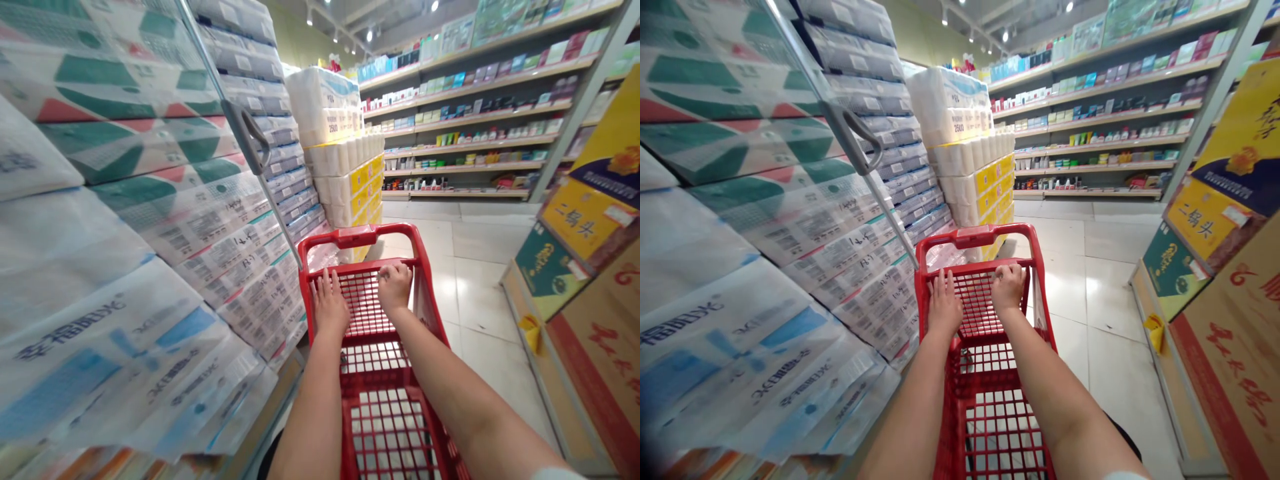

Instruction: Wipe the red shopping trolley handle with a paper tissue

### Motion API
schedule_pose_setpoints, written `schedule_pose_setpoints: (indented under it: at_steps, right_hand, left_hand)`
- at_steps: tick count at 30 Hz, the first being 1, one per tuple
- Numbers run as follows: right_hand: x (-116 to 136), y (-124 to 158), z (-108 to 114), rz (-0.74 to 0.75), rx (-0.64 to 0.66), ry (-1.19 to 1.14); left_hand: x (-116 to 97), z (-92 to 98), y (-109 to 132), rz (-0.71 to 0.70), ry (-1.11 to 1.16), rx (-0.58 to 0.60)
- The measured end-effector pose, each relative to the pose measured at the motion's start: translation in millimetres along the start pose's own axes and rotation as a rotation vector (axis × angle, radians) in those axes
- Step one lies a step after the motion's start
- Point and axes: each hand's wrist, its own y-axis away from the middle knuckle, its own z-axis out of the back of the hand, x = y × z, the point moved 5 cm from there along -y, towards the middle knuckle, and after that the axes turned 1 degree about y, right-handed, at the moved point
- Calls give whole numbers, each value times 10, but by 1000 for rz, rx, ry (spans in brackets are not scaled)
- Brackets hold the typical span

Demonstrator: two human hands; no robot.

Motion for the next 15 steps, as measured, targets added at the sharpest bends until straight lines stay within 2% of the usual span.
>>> schedule_pose_setpoints:
  at_steps: [5,7,9,12,15]
  right_hand:
    - [77,-26,30,85,-14,-94]
    - [78,-43,44,66,-31,-83]
    - [90,-54,23,82,2,-69]
    - [146,-59,-33,191,68,-87]
    - [134,-75,-66,175,70,-80]
  left_hand:
    - [15,-9,14,1,-10,-41]
    - [11,-6,9,-9,-11,-35]
    - [15,-6,-1,-10,-9,-21]
    - [20,-13,-15,-12,-4,-14]
    - [4,-27,-24,-27,-21,-21]
